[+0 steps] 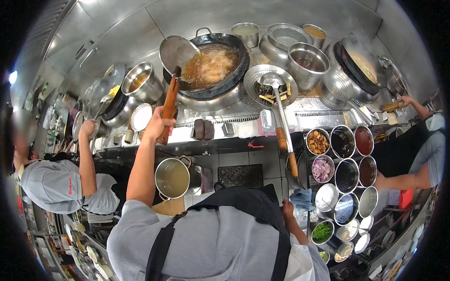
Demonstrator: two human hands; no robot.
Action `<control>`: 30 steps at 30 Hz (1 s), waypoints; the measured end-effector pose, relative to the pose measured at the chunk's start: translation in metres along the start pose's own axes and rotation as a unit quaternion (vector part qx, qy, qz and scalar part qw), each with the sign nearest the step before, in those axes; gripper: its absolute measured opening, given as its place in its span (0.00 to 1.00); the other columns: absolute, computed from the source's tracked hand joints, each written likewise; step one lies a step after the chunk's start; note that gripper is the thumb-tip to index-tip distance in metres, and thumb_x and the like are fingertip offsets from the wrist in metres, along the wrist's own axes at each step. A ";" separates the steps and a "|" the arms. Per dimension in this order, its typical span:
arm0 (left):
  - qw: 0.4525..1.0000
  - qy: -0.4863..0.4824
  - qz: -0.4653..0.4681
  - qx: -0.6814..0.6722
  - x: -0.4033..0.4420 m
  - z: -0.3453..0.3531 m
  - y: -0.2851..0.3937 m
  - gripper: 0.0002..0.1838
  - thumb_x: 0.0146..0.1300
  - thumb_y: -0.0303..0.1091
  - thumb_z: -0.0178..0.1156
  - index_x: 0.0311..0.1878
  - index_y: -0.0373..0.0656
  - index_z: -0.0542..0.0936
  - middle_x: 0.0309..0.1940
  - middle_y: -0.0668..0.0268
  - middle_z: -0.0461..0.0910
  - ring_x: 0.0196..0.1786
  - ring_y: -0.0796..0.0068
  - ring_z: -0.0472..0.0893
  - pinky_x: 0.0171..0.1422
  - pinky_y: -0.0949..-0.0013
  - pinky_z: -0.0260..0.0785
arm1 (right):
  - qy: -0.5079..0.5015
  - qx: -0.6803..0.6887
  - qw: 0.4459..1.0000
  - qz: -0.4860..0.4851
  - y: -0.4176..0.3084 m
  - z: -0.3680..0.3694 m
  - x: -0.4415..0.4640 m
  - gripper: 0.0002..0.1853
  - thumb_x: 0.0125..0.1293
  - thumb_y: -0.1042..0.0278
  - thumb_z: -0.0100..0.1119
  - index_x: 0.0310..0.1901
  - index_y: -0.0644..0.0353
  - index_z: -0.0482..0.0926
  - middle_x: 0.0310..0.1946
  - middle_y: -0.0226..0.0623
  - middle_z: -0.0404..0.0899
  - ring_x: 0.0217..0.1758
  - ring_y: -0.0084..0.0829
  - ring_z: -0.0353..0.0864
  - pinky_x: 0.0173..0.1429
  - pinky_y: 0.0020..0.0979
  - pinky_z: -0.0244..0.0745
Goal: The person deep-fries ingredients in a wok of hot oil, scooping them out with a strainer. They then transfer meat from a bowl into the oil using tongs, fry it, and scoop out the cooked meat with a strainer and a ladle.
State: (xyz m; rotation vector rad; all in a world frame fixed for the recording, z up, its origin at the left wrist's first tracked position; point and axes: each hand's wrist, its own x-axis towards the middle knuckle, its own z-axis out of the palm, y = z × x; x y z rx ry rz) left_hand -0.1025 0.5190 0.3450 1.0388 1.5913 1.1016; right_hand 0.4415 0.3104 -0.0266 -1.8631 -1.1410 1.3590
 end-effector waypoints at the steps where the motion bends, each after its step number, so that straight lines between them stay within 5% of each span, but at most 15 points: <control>1: 1.000 -0.013 -0.010 -0.022 0.007 0.004 0.004 0.30 0.54 0.15 0.56 0.61 0.35 0.59 0.29 0.58 0.75 0.20 0.72 0.74 0.20 0.67 0.69 | 0.006 0.004 1.000 -0.005 0.007 0.001 -0.002 0.33 0.69 0.36 0.46 0.41 0.66 0.79 0.23 0.41 0.76 0.21 0.31 0.74 0.25 0.35 0.65; 4: 0.997 -0.044 -0.022 -0.051 0.030 0.019 0.018 0.29 0.54 0.15 0.57 0.59 0.36 0.58 0.30 0.54 0.77 0.21 0.71 0.75 0.22 0.67 0.70 | -0.031 -0.006 0.999 0.041 0.029 -0.004 -0.005 0.34 0.71 0.36 0.43 0.40 0.66 0.80 0.24 0.42 0.78 0.27 0.31 0.78 0.31 0.36 0.68; 7: 0.994 -0.088 0.006 -0.057 0.053 0.035 0.026 0.29 0.54 0.15 0.56 0.59 0.36 0.58 0.30 0.54 0.77 0.21 0.71 0.75 0.22 0.67 0.71 | 0.018 -0.153 0.986 -0.068 0.060 -0.001 -0.003 0.36 0.71 0.34 0.40 0.36 0.66 0.81 0.24 0.42 0.78 0.27 0.33 0.78 0.33 0.37 0.70; 10: 0.996 -0.078 0.011 -0.049 0.063 0.050 0.039 0.30 0.55 0.16 0.56 0.60 0.36 0.58 0.31 0.54 0.77 0.20 0.72 0.75 0.22 0.68 0.70 | 0.025 -0.127 0.991 0.026 0.063 -0.007 -0.016 0.38 0.71 0.33 0.39 0.34 0.67 0.81 0.22 0.42 0.77 0.25 0.35 0.77 0.33 0.37 0.70; 19: 0.994 -0.026 0.068 0.085 0.026 0.071 0.042 0.32 0.52 0.15 0.57 0.61 0.39 0.60 0.28 0.61 0.75 0.20 0.75 0.73 0.20 0.69 0.67 | -0.021 -0.092 0.995 0.009 0.044 -0.008 -0.011 0.37 0.70 0.33 0.41 0.34 0.68 0.79 0.19 0.41 0.76 0.21 0.34 0.75 0.28 0.38 0.68; 20: 0.995 -0.024 0.072 0.059 0.022 0.074 0.045 0.32 0.52 0.16 0.58 0.61 0.38 0.60 0.28 0.62 0.75 0.20 0.76 0.73 0.20 0.70 0.66 | 0.036 -0.094 0.994 -0.039 0.066 0.002 0.007 0.35 0.69 0.34 0.43 0.34 0.66 0.79 0.16 0.39 0.74 0.19 0.33 0.74 0.25 0.37 0.65; 30: 0.975 -0.042 0.028 -0.215 0.009 0.016 0.054 0.30 0.56 0.14 0.54 0.62 0.37 0.59 0.31 0.53 0.77 0.23 0.71 0.75 0.22 0.69 0.69 | -0.065 0.049 0.994 0.070 -0.032 -0.009 0.007 0.27 0.68 0.37 0.49 0.40 0.60 0.73 0.13 0.36 0.69 0.10 0.28 0.66 0.12 0.32 0.55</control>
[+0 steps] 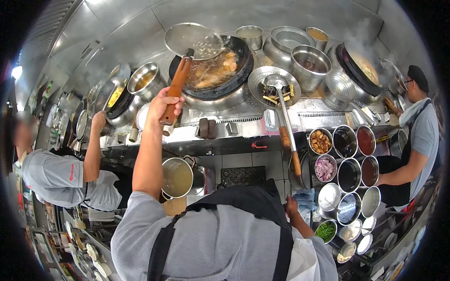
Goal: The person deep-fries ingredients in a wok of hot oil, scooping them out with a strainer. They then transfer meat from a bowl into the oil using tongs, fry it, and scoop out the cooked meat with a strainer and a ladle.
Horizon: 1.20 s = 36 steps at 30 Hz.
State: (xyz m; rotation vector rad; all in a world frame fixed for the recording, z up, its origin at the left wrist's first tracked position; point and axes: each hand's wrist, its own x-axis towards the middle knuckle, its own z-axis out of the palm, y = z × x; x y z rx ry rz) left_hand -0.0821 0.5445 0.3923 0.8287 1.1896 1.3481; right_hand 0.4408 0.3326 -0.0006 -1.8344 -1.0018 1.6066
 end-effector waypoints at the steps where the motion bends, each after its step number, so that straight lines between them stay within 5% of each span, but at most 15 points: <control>1: 1.000 0.011 0.000 0.005 0.000 -0.008 0.003 0.31 0.56 0.14 0.55 0.62 0.36 0.57 0.29 0.55 0.77 0.22 0.71 0.75 0.22 0.69 0.69 | 0.004 0.004 1.000 0.008 -0.002 -0.001 0.002 0.28 0.68 0.37 0.49 0.40 0.61 0.73 0.13 0.36 0.69 0.10 0.28 0.66 0.12 0.32 0.55; 7: 0.911 0.137 0.007 0.388 -0.021 -0.030 0.022 0.34 0.52 0.17 0.54 0.66 0.38 0.58 0.25 0.60 0.75 0.19 0.72 0.73 0.20 0.68 0.68 | -0.012 -0.029 0.999 -0.041 0.016 -0.009 0.002 0.32 0.67 0.34 0.47 0.44 0.63 0.73 0.15 0.40 0.71 0.11 0.30 0.67 0.12 0.32 0.58; 11: 0.889 0.154 -0.003 0.431 -0.019 -0.056 -0.002 0.38 0.52 0.17 0.53 0.69 0.43 0.56 0.21 0.65 0.72 0.16 0.74 0.72 0.18 0.68 0.66 | 0.039 -0.022 0.999 0.028 0.011 -0.004 -0.008 0.34 0.67 0.34 0.46 0.46 0.65 0.73 0.20 0.43 0.74 0.14 0.31 0.70 0.13 0.33 0.59; 16: 0.966 0.044 -0.040 0.252 0.010 -0.051 -0.031 0.34 0.54 0.14 0.54 0.64 0.37 0.56 0.25 0.60 0.73 0.18 0.71 0.73 0.18 0.66 0.68 | 0.095 -0.041 0.994 0.023 0.034 0.000 -0.009 0.33 0.70 0.36 0.44 0.43 0.68 0.77 0.25 0.45 0.78 0.21 0.33 0.77 0.23 0.35 0.69; 20: 0.985 0.001 -0.046 0.168 0.036 -0.022 -0.034 0.32 0.53 0.13 0.55 0.62 0.36 0.56 0.29 0.55 0.75 0.20 0.71 0.74 0.20 0.66 0.69 | 0.095 -0.059 0.994 -0.008 0.060 0.000 -0.021 0.35 0.72 0.37 0.41 0.40 0.69 0.81 0.30 0.47 0.82 0.31 0.38 0.82 0.38 0.37 0.75; 24: 0.992 -0.020 -0.048 0.119 0.055 0.000 -0.041 0.31 0.53 0.13 0.55 0.60 0.35 0.57 0.31 0.52 0.76 0.22 0.70 0.75 0.21 0.66 0.70 | 0.115 -0.123 0.984 0.059 0.130 -0.001 -0.005 0.42 0.71 0.32 0.34 0.42 0.71 0.83 0.38 0.54 0.83 0.44 0.43 0.83 0.52 0.40 0.73; 28: 0.995 -0.033 -0.041 0.089 0.059 0.018 -0.040 0.29 0.53 0.14 0.55 0.58 0.35 0.57 0.31 0.51 0.76 0.23 0.70 0.76 0.21 0.66 0.71 | 0.091 -0.167 0.980 0.049 0.160 -0.006 0.001 0.41 0.71 0.32 0.34 0.42 0.70 0.82 0.37 0.54 0.83 0.43 0.43 0.82 0.51 0.41 0.73; 33: 0.989 -0.049 -0.018 0.139 0.031 0.031 -0.034 0.29 0.53 0.15 0.56 0.58 0.36 0.59 0.30 0.54 0.76 0.22 0.71 0.75 0.19 0.66 0.69 | 0.069 -0.171 0.982 0.038 0.064 -0.005 -0.028 0.38 0.71 0.34 0.39 0.37 0.69 0.80 0.29 0.49 0.82 0.31 0.41 0.81 0.38 0.39 0.74; 35: 0.983 -0.029 -0.021 0.183 0.021 0.035 -0.035 0.33 0.52 0.14 0.54 0.63 0.38 0.58 0.31 0.56 0.76 0.22 0.72 0.74 0.21 0.68 0.68 | 0.078 -0.278 0.942 -0.171 0.067 -0.004 -0.015 0.35 0.71 0.35 0.43 0.37 0.68 0.79 0.23 0.44 0.79 0.25 0.37 0.80 0.29 0.36 0.71; 36: 0.979 -0.020 -0.013 0.202 0.017 0.044 -0.032 0.33 0.52 0.14 0.54 0.63 0.38 0.58 0.31 0.57 0.76 0.22 0.72 0.74 0.21 0.68 0.68 | 0.059 -0.094 0.991 -0.068 0.052 -0.003 -0.017 0.35 0.71 0.36 0.43 0.42 0.69 0.78 0.23 0.44 0.79 0.24 0.34 0.79 0.27 0.36 0.71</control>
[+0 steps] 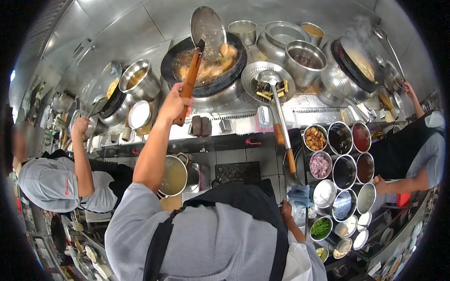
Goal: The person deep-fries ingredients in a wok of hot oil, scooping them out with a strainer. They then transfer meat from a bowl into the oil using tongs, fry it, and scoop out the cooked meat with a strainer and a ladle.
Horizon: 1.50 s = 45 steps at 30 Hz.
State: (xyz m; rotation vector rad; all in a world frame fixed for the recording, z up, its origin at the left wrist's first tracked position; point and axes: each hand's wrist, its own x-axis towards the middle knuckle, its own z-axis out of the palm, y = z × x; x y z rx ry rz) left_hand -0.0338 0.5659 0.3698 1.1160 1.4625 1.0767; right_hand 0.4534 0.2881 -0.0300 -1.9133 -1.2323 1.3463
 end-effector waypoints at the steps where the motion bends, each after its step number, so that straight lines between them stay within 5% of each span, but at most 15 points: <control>1: 1.000 0.011 0.005 0.018 -0.002 0.005 0.005 0.33 0.52 0.14 0.54 0.63 0.38 0.58 0.31 0.57 0.76 0.22 0.72 0.74 0.21 0.68 0.68 | 0.006 0.014 1.000 0.016 -0.019 0.000 0.011 0.35 0.70 0.35 0.43 0.43 0.69 0.78 0.24 0.44 0.80 0.22 0.35 0.79 0.26 0.36 0.71; 10: 0.976 0.020 0.009 -0.217 -0.012 -0.040 0.009 0.30 0.55 0.16 0.58 0.60 0.35 0.58 0.30 0.53 0.77 0.22 0.70 0.76 0.21 0.68 0.69 | -0.031 0.085 0.992 0.087 -0.033 0.003 0.033 0.36 0.69 0.34 0.43 0.51 0.68 0.74 0.23 0.47 0.79 0.14 0.34 0.73 0.17 0.35 0.65; 18: 0.966 0.168 0.009 0.195 -0.024 -0.091 -0.002 0.32 0.53 0.17 0.53 0.64 0.41 0.60 0.20 0.65 0.73 0.15 0.72 0.72 0.18 0.67 0.65 | -0.050 0.059 0.992 0.103 -0.020 -0.003 0.025 0.35 0.69 0.35 0.44 0.53 0.67 0.73 0.19 0.46 0.78 0.10 0.32 0.69 0.13 0.34 0.59; 22: 0.936 0.191 0.006 0.294 -0.034 -0.095 -0.026 0.31 0.54 0.18 0.49 0.64 0.38 0.60 0.27 0.56 0.76 0.19 0.70 0.75 0.20 0.65 0.69 | -0.036 0.069 0.991 0.113 -0.020 -0.001 0.022 0.34 0.70 0.36 0.44 0.53 0.67 0.73 0.19 0.46 0.77 0.09 0.32 0.68 0.12 0.34 0.58; 31: 0.994 0.031 -0.056 -0.084 -0.024 -0.060 -0.040 0.34 0.52 0.13 0.54 0.63 0.37 0.56 0.33 0.54 0.75 0.23 0.72 0.75 0.21 0.67 0.71 | -0.007 0.081 0.994 0.071 -0.012 0.004 0.004 0.33 0.68 0.34 0.45 0.47 0.64 0.74 0.18 0.44 0.75 0.11 0.31 0.69 0.12 0.31 0.58; 45: 0.999 -0.028 -0.004 -0.044 0.000 0.001 0.000 0.33 0.52 0.13 0.56 0.62 0.38 0.57 0.28 0.56 0.75 0.20 0.72 0.74 0.18 0.67 0.68 | -0.010 0.085 0.994 0.073 -0.005 -0.009 0.006 0.31 0.68 0.35 0.46 0.44 0.63 0.73 0.16 0.41 0.72 0.12 0.32 0.70 0.13 0.33 0.60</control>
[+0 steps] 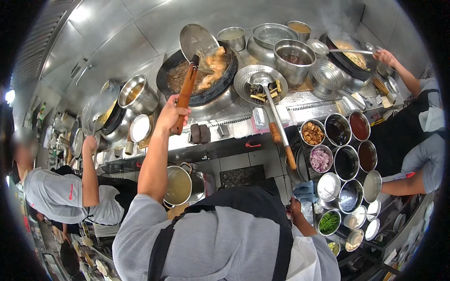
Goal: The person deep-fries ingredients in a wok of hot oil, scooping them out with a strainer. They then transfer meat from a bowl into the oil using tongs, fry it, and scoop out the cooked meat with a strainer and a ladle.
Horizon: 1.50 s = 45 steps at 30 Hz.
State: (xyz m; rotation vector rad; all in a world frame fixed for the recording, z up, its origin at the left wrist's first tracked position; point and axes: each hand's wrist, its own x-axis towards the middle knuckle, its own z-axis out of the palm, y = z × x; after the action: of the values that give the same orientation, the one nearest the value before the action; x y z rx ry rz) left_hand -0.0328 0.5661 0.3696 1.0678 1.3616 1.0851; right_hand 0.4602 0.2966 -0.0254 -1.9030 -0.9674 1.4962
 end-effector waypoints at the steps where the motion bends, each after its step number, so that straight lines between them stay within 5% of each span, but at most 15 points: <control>1: 1.000 0.004 0.009 0.009 -0.003 0.002 -0.003 0.33 0.52 0.14 0.56 0.62 0.38 0.58 0.29 0.57 0.76 0.21 0.73 0.74 0.19 0.67 0.68 | -0.002 0.001 1.000 -0.003 -0.002 0.001 0.002 0.31 0.68 0.35 0.46 0.44 0.62 0.73 0.16 0.41 0.72 0.12 0.32 0.70 0.13 0.33 0.61; 5: 0.996 0.032 0.017 0.085 -0.014 0.015 -0.003 0.34 0.52 0.14 0.56 0.63 0.39 0.58 0.28 0.58 0.76 0.20 0.73 0.74 0.19 0.68 0.68 | -0.012 0.005 1.000 -0.015 -0.010 0.010 0.013 0.31 0.68 0.35 0.47 0.44 0.62 0.72 0.16 0.41 0.72 0.13 0.33 0.71 0.14 0.34 0.62; 11: 0.997 0.046 0.037 -0.047 -0.012 0.004 -0.008 0.33 0.53 0.14 0.55 0.62 0.37 0.57 0.31 0.54 0.76 0.22 0.72 0.75 0.19 0.69 0.69 | -0.029 -0.020 0.999 -0.021 -0.017 0.014 0.023 0.32 0.67 0.34 0.48 0.42 0.65 0.73 0.16 0.42 0.73 0.12 0.32 0.71 0.14 0.34 0.59; 21: 0.993 0.081 0.017 -0.084 -0.030 -0.052 0.002 0.33 0.53 0.14 0.55 0.63 0.38 0.57 0.34 0.53 0.76 0.23 0.73 0.75 0.21 0.69 0.69 | -0.048 0.001 0.999 0.006 -0.038 0.018 0.012 0.32 0.69 0.35 0.45 0.43 0.65 0.73 0.17 0.42 0.75 0.12 0.31 0.70 0.13 0.34 0.58; 27: 0.960 0.180 0.020 0.213 -0.040 -0.100 0.005 0.37 0.53 0.16 0.53 0.68 0.40 0.55 0.20 0.63 0.72 0.16 0.73 0.71 0.16 0.67 0.63 | -0.031 -0.034 0.997 -0.058 -0.033 0.019 0.020 0.31 0.69 0.36 0.45 0.39 0.64 0.76 0.18 0.43 0.76 0.14 0.31 0.72 0.16 0.33 0.60; 30: 0.926 0.210 -0.001 0.314 -0.049 -0.108 -0.002 0.31 0.54 0.18 0.48 0.65 0.42 0.60 0.22 0.62 0.72 0.18 0.72 0.73 0.18 0.67 0.68 | -0.012 -0.042 0.995 -0.088 -0.013 0.020 0.020 0.32 0.69 0.35 0.46 0.40 0.65 0.77 0.20 0.43 0.77 0.17 0.32 0.74 0.19 0.34 0.63; 37: 0.993 0.093 -0.032 0.064 -0.019 -0.095 -0.031 0.33 0.55 0.16 0.56 0.64 0.40 0.58 0.26 0.61 0.73 0.20 0.74 0.73 0.19 0.67 0.68 | 0.044 -0.130 0.991 0.000 0.076 0.012 0.042 0.42 0.68 0.28 0.37 0.42 0.69 0.82 0.31 0.50 0.82 0.30 0.41 0.82 0.38 0.41 0.74; 45: 0.997 0.023 -0.030 -0.067 0.029 -0.060 -0.029 0.31 0.54 0.15 0.56 0.60 0.39 0.58 0.29 0.56 0.76 0.21 0.72 0.75 0.20 0.66 0.70 | 0.033 -0.183 0.983 -0.008 0.098 0.004 0.018 0.42 0.71 0.31 0.32 0.41 0.70 0.83 0.34 0.51 0.84 0.37 0.42 0.83 0.46 0.41 0.74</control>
State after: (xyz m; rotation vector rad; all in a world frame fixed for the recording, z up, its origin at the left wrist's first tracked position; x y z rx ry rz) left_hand -0.0950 0.5862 0.3382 0.9031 1.3285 1.1458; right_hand 0.4793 0.2517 -0.1117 -2.1739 -1.2953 1.3040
